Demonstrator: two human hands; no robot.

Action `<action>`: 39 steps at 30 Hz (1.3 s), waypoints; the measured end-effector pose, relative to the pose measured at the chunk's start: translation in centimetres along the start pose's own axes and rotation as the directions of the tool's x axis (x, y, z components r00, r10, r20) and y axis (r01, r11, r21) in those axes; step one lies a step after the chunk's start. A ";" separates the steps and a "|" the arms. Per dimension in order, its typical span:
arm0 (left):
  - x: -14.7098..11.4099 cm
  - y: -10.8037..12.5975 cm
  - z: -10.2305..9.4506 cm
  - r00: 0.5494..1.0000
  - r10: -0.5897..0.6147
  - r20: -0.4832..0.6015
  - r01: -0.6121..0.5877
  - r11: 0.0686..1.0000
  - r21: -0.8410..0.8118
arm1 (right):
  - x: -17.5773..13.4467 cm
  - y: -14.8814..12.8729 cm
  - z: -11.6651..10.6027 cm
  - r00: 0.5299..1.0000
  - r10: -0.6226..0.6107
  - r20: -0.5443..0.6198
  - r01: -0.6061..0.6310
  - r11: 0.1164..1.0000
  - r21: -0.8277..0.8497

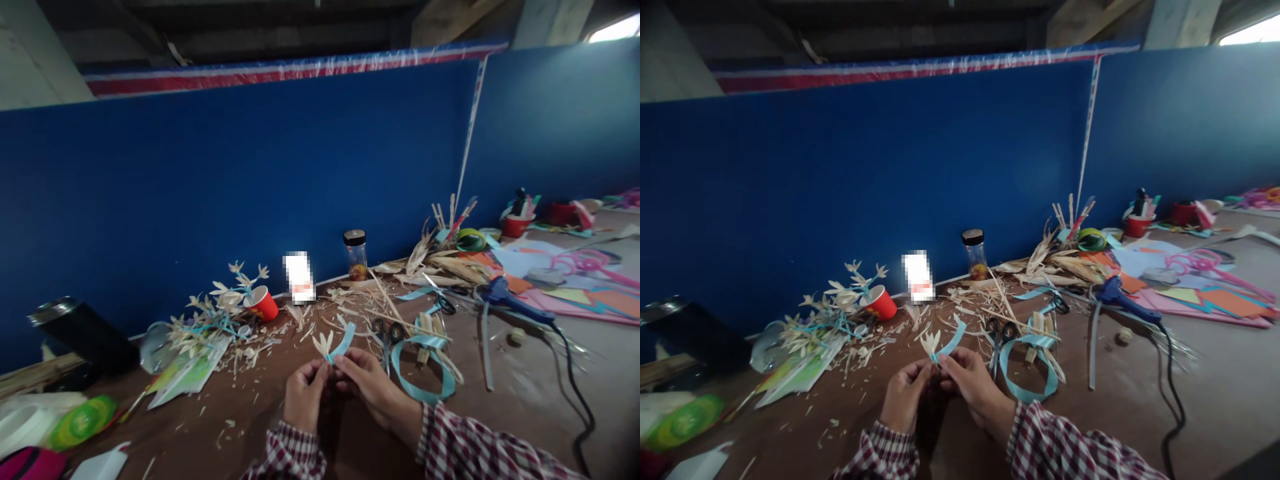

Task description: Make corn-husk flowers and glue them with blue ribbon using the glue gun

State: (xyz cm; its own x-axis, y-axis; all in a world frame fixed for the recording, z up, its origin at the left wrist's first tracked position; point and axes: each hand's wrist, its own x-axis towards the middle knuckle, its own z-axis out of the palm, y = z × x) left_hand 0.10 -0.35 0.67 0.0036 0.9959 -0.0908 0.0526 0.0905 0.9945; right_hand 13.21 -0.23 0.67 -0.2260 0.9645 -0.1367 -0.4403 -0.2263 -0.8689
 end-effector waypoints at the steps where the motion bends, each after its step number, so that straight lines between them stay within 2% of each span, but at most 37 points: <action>1: 0.0 0.0 0.0 1.000 0.002 -0.004 -0.002 1.000 0.011 | 0.0 0.0 0.0 1.000 -0.004 -0.003 0.004 1.000 0.000; 5: -0.2 0.4 0.3 0.999 0.020 -0.048 -0.016 0.997 0.078 | 0.2 0.5 -0.2 0.998 -0.048 -0.035 0.047 0.998 -0.046; 9: -0.2 0.5 0.5 0.993 0.049 -0.106 -0.030 0.984 0.174 | 0.2 0.8 -0.3 0.989 -0.117 -0.086 0.096 0.973 -0.209; 15: -0.4 0.3 0.6 0.975 0.154 -0.158 -0.100 0.947 0.307 | 0.0 0.9 -0.5 0.973 -0.218 -0.080 0.161 0.881 -0.445; 20: -0.4 0.0 0.7 0.957 0.209 -0.201 -0.134 0.934 0.333 | -0.1 1.5 -0.3 0.937 -0.349 -0.028 0.260 0.747 -0.612; 24: -0.2 -0.4 1.0 0.937 0.252 -0.244 -0.167 0.932 0.321 | -0.1 2.3 -0.3 0.916 -0.402 0.002 0.308 0.700 -0.644; 30: 0.0 -0.7 1.0 0.940 0.263 -0.216 -0.199 0.940 0.279 | 0.0 2.1 0.1 0.891 -0.454 -0.020 0.323 0.663 -0.675; 35: -0.1 -0.6 0.7 0.962 0.192 -0.192 -0.154 0.968 0.196 | -0.6 1.2 0.4 0.894 -0.448 -0.007 0.342 0.692 -0.636; 39: -0.1 -0.4 0.7 0.968 0.096 -0.230 -0.071 0.991 0.112 | -0.8 1.2 0.4 0.906 -0.424 -0.012 0.330 0.722 -0.608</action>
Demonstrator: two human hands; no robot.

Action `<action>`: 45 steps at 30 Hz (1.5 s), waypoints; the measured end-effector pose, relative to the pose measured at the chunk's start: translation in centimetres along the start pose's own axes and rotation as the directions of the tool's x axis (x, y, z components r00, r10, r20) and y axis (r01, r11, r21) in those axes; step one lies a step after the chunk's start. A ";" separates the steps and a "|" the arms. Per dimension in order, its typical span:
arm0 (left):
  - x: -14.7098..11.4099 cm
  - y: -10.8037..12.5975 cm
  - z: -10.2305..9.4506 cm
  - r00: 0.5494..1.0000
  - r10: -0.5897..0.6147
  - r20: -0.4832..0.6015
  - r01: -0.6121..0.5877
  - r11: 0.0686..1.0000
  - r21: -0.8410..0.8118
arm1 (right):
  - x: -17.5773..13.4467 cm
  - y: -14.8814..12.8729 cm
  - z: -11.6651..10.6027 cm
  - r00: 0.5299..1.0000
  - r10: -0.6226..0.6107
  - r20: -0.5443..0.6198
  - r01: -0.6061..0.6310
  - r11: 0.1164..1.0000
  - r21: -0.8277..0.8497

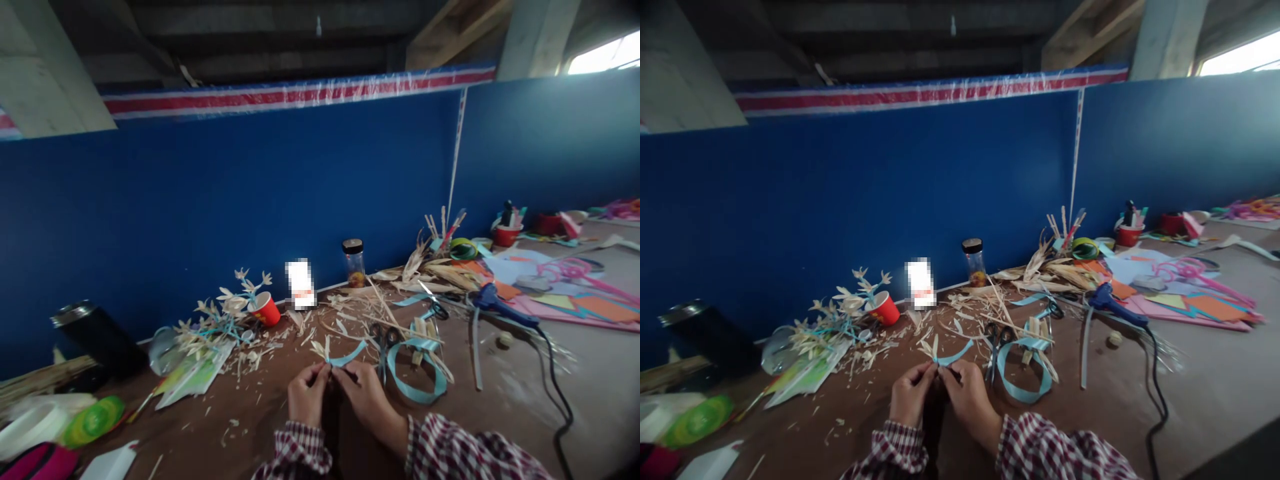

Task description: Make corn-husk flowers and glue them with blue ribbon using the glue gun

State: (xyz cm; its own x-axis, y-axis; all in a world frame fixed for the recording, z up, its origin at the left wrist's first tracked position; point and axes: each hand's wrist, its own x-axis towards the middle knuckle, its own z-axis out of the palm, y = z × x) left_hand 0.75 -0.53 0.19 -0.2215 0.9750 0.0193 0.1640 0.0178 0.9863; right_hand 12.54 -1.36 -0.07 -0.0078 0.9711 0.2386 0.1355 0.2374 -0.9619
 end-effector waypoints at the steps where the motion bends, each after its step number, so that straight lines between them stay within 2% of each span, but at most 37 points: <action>1: 0.0 0.0 0.1 1.000 -0.015 -0.014 0.015 1.000 -0.014 | 0.0 0.0 0.0 1.000 0.009 0.008 -0.009 1.000 0.008; 4: 0.0 -0.1 0.3 0.999 -0.038 -0.025 0.036 0.996 -0.080 | 0.2 0.1 0.1 0.999 0.021 0.029 -0.022 0.999 0.035; 8: 0.2 -0.4 0.3 0.999 -0.015 0.030 0.019 0.991 -0.133 | 0.3 -0.1 0.0 0.999 0.013 0.032 -0.014 0.999 0.047; 15: 0.4 -0.4 -0.1 0.994 0.100 0.053 -0.102 0.995 0.020 | 0.2 0.3 0.2 1.000 0.019 0.006 -0.019 1.000 0.008; 19: 0.4 -0.9 0.1 0.993 0.116 0.021 -0.117 0.993 0.029 | 0.2 0.5 0.5 0.999 0.025 -0.037 -0.027 0.999 -0.044; 23: 0.5 -1.1 0.0 0.998 0.067 0.020 -0.067 0.997 -0.029 | 0.5 0.2 0.3 1.000 0.024 0.005 -0.024 1.000 0.006; 27: 0.6 -1.1 0.0 0.998 0.022 0.052 -0.011 0.981 -0.192 | 0.8 0.2 -0.1 0.999 0.026 0.039 -0.028 0.999 0.035; 32: 0.8 -0.9 0.1 0.987 -0.102 0.126 0.143 0.913 -0.382 | 0.7 0.7 0.0 0.998 0.021 0.052 -0.023 0.999 0.026; 41: 0.8 0.1 0.0 0.959 -0.231 0.166 0.283 0.839 -0.465 | 0.7 -0.4 -0.3 0.997 0.022 0.075 -0.028 0.997 0.070; 45: 0.9 0.5 -0.1 0.948 -0.243 0.205 0.313 0.829 -0.463 | 0.8 -0.5 -0.4 0.997 0.002 0.083 -0.009 0.997 0.079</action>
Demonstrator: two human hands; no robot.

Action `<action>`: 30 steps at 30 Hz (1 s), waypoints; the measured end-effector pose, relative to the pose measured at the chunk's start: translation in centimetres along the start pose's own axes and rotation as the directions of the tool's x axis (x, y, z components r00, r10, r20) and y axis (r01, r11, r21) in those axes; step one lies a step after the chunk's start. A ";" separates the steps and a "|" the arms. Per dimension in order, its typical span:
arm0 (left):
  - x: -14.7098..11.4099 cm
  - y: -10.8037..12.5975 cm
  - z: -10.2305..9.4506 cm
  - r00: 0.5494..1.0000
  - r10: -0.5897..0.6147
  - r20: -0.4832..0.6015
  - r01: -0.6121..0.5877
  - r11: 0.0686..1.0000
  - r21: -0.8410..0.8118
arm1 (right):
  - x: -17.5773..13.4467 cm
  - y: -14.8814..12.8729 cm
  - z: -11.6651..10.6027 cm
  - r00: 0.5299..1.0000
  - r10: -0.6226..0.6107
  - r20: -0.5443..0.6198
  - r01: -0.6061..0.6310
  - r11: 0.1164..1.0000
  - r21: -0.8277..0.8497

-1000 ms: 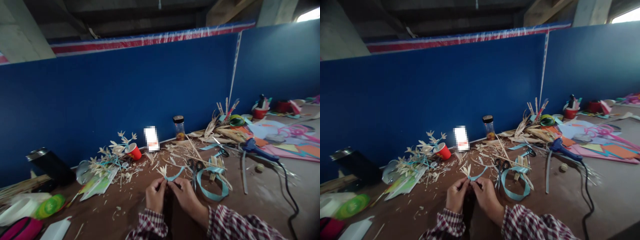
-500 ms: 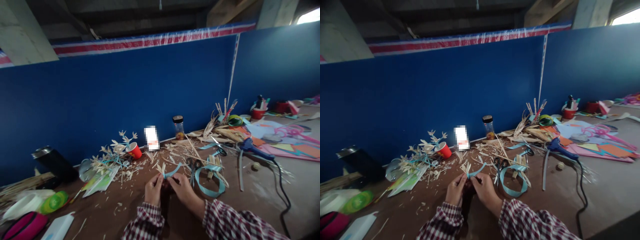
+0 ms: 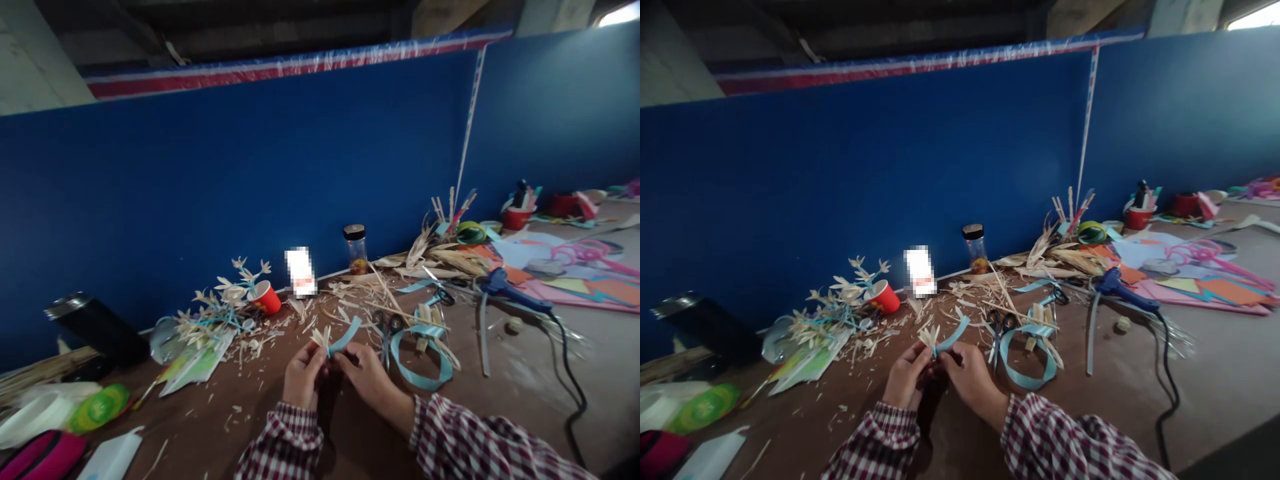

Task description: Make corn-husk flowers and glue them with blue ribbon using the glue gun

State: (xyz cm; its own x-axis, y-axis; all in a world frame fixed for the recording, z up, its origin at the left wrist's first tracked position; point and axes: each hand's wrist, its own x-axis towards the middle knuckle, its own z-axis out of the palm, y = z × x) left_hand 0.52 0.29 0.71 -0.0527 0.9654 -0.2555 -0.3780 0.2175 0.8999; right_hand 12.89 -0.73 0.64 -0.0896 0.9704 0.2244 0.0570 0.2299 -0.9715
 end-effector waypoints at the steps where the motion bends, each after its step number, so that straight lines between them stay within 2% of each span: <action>1: 0.0 0.0 0.0 1.000 0.001 0.011 -0.001 1.000 -0.006 | 0.0 0.0 0.0 1.000 -0.004 0.002 0.004 1.000 0.001; 5: 0.0 0.0 -0.1 0.997 0.021 0.069 -0.016 0.997 -0.078 | 0.0 0.0 -0.1 1.000 0.004 0.013 -0.005 0.999 0.037; 8: -0.2 0.1 0.2 0.992 0.034 0.120 -0.017 0.990 -0.138 | 0.2 0.4 -0.1 0.999 0.036 0.018 -0.039 0.984 0.172; 11: -0.6 0.3 0.6 0.984 0.043 0.175 -0.022 0.993 -0.120 | 0.5 1.1 -0.1 0.995 0.100 -0.025 -0.090 0.962 0.259; 16: -0.9 0.3 0.6 0.955 0.051 0.291 -0.032 0.997 -0.073 | 0.7 1.1 -0.3 0.987 0.150 -0.051 -0.134 0.961 0.241; 19: -0.8 0.3 0.4 0.954 0.068 0.293 -0.054 0.997 -0.056 | 0.6 0.7 -0.4 0.986 0.160 -0.053 -0.146 0.966 0.212; 25: -0.8 0.3 0.5 0.971 0.068 0.230 -0.062 0.998 -0.032 | 0.5 0.1 -0.4 0.987 0.157 -0.044 -0.144 0.967 0.212; 30: -0.8 0.5 0.4 0.973 0.025 0.231 -0.016 0.999 -0.040 | 0.4 0.2 -0.4 0.983 0.176 -0.059 -0.160 0.965 0.209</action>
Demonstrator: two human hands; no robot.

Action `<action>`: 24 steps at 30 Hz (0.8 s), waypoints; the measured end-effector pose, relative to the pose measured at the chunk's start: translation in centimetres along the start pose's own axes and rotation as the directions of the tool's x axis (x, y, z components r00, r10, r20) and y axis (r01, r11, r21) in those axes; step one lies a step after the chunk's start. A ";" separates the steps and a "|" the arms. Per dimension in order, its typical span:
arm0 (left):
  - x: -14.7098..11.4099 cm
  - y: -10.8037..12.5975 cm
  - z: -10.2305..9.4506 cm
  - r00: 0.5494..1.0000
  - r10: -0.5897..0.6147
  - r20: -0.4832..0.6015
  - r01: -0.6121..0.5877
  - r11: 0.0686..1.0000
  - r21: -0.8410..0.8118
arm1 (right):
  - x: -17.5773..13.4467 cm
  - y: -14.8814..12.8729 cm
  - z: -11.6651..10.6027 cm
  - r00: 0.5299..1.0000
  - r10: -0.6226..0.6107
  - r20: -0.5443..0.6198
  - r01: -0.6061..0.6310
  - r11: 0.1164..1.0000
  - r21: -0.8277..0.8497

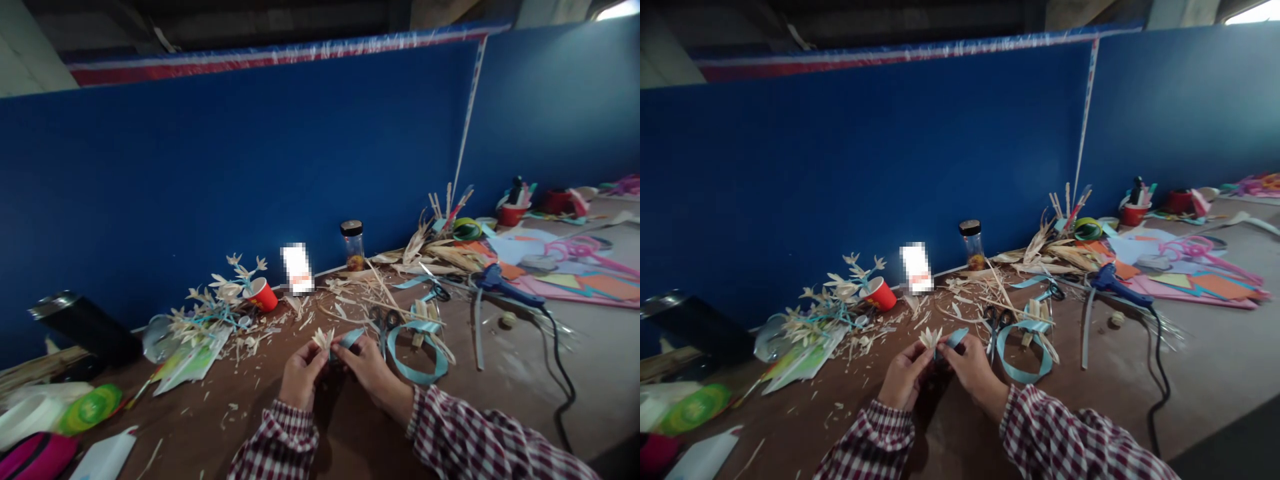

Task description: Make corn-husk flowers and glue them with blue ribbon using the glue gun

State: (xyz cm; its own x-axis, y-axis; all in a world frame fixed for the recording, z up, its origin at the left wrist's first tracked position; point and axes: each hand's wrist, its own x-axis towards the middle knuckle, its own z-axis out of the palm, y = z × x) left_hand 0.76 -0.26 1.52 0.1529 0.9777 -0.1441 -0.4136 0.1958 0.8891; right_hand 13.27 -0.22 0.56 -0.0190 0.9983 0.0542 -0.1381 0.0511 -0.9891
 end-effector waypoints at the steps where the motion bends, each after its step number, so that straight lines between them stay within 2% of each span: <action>1: 0.0 0.0 -0.1 1.000 -0.014 0.001 0.014 1.000 -0.002 | 0.0 0.1 0.0 1.000 0.002 -0.001 -0.002 1.000 -0.004; 6: 0.1 0.0 -0.3 0.997 -0.068 0.028 0.069 0.997 -0.034 | 0.1 0.2 -0.1 0.999 -0.036 0.011 0.037 0.999 -0.038; 10: 0.2 -0.2 -0.5 0.997 -0.053 0.061 0.056 0.997 -0.053 | 0.1 0.0 -0.1 1.000 0.000 -0.005 0.000 0.998 -0.055; 14: 0.3 -0.2 -0.7 0.999 -0.047 0.025 0.048 0.999 -0.024 | 0.0 -0.2 0.0 1.000 0.000 -0.015 -0.001 0.998 -0.065; 19: 0.4 -0.2 -0.8 0.995 -0.076 -0.064 0.071 0.993 -0.090 | 0.0 -0.1 0.0 0.999 -0.007 -0.032 0.003 0.994 -0.105; 24: 0.4 -0.2 -0.8 0.996 -0.080 -0.036 0.076 0.992 -0.102 | 0.0 -0.1 0.0 1.000 -0.027 -0.013 0.025 0.989 -0.148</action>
State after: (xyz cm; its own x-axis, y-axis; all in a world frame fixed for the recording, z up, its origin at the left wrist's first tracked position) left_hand 0.21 0.20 0.98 0.1530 0.9610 -0.2303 -0.4898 0.2762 0.8269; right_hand 13.33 -0.23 0.69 -0.0019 0.9968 0.0793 0.0095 0.0793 -0.9968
